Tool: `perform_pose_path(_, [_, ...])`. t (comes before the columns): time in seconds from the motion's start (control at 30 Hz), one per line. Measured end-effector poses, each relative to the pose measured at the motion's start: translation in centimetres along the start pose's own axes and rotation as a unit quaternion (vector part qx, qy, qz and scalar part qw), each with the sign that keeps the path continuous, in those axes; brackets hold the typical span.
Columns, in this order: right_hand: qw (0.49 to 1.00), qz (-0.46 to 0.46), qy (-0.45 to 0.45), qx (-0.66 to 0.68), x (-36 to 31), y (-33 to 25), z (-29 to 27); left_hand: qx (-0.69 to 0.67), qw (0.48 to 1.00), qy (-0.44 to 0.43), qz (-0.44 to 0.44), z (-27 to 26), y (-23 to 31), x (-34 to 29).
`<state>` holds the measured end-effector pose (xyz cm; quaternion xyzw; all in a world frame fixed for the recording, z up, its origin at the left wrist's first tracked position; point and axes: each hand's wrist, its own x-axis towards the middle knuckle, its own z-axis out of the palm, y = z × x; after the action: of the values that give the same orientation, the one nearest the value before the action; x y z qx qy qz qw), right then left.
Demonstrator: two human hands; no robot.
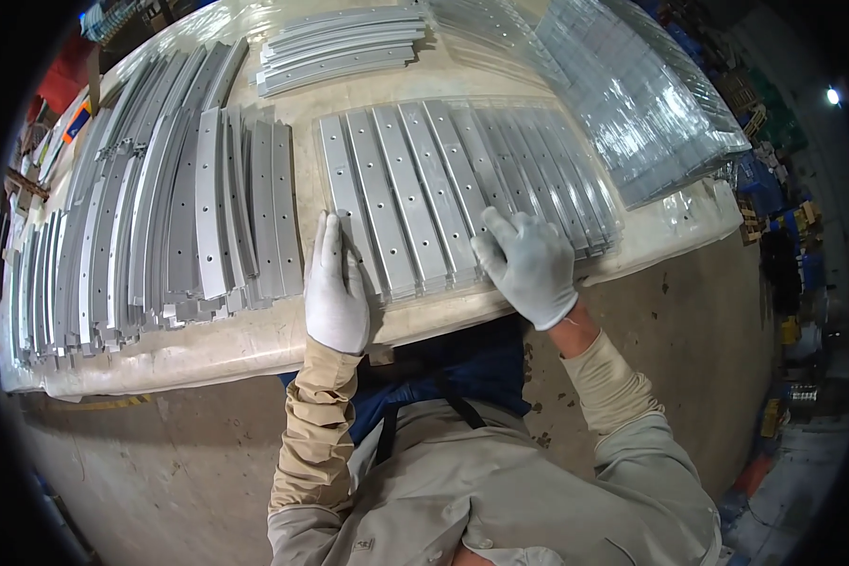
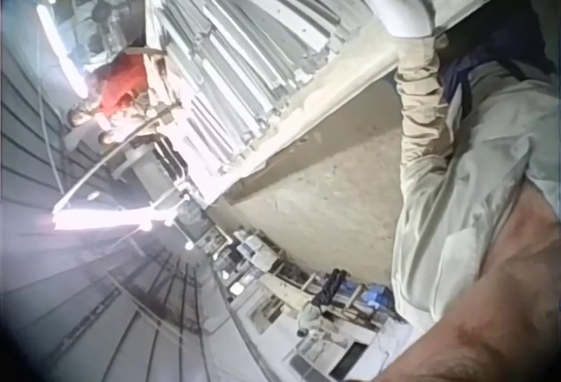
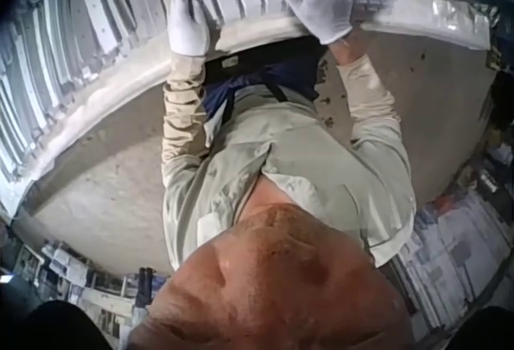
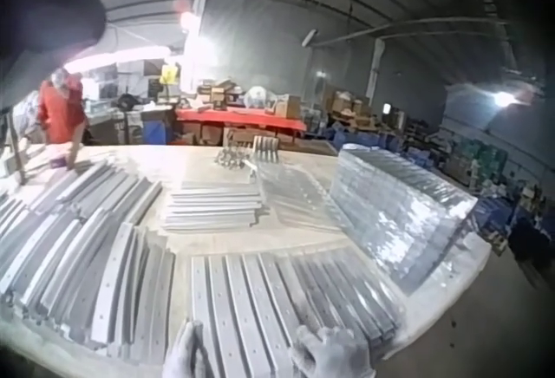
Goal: Sort and inspect metal fabrication parts on a workbench.
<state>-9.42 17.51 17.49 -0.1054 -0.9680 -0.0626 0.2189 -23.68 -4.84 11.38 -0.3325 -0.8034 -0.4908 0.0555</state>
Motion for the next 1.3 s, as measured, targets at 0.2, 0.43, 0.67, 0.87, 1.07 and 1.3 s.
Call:
perform_pose_path(0.2, [0.996, -0.006, 0.084, 0.035, -1.8, -0.2, 1.4, -0.023, 1.000, -0.004, -0.020, -0.3, 0.7, -1.1])
perform_pose_path(0.43, [0.991, -0.022, 0.102, 0.088, -1.3, 1.8, 2.4, -0.015, 0.999, -0.015, -0.038, -0.1, 1.2, -1.4])
perform_pose_path(0.67, [0.991, 0.007, 0.088, 0.100, -3.1, 2.0, 1.3, -0.088, 0.994, -0.031, -0.062, -0.1, 0.8, -2.3])
perform_pose_path(0.87, [0.934, 0.182, 0.270, 0.145, -2.9, 10.7, -0.2, -0.049, 0.995, -0.037, -0.081, -0.2, 1.8, -2.1])
perform_pose_path(1.07, [0.877, 0.390, 0.013, 0.279, -5.3, 21.1, 1.2, -0.132, 0.981, -0.032, -0.135, 0.7, 1.9, -1.3])
perform_pose_path(1.3, [0.892, 0.383, -0.029, 0.239, -5.1, 20.0, 0.9, -0.139, 0.974, -0.027, -0.180, -0.1, 1.9, -0.9])
